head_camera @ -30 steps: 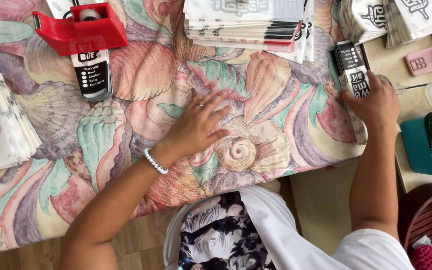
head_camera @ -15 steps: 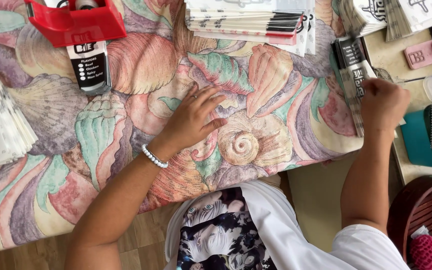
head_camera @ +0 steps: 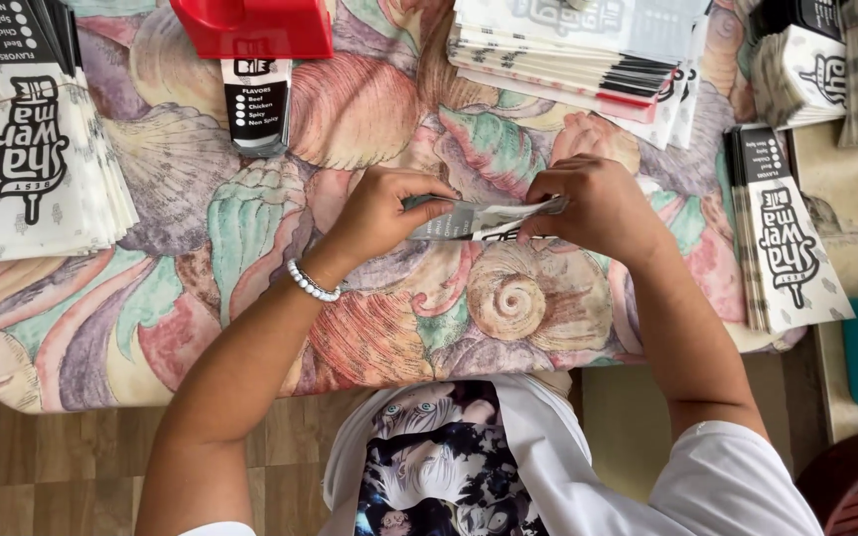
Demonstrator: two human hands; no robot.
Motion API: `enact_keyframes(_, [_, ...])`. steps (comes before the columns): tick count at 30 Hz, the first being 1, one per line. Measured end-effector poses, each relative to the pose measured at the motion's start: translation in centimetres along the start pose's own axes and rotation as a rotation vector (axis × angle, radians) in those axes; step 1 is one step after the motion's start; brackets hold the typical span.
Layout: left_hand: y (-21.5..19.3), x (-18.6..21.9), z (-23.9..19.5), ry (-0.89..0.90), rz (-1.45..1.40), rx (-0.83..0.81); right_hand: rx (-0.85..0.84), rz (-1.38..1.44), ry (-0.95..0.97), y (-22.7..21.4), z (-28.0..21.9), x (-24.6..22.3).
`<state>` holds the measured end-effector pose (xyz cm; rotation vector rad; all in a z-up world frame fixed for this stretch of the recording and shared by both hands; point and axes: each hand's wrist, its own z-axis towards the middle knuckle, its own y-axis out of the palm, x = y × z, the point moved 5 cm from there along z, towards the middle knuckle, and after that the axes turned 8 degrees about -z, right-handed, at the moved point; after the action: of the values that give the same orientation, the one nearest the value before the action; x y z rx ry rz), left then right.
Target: The person folds multiple branded paper wrappers on a table, aligning the edges and creasing them. They then use a red tape dispenser to apply tape to the folded wrappers and place them into a stack.
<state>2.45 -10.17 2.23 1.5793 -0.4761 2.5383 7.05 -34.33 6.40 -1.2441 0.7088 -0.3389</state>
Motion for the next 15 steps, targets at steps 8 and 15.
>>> enact_keyframes(8, [-0.9,-4.5,-0.7,-0.274,-0.067,0.353,0.375,0.678,0.223,-2.9,-3.3,7.6])
enact_keyframes(15, [-2.5,-3.8,-0.4,-0.387,-0.071,0.252,0.357,0.772,0.596,1.3,-4.1,13.0])
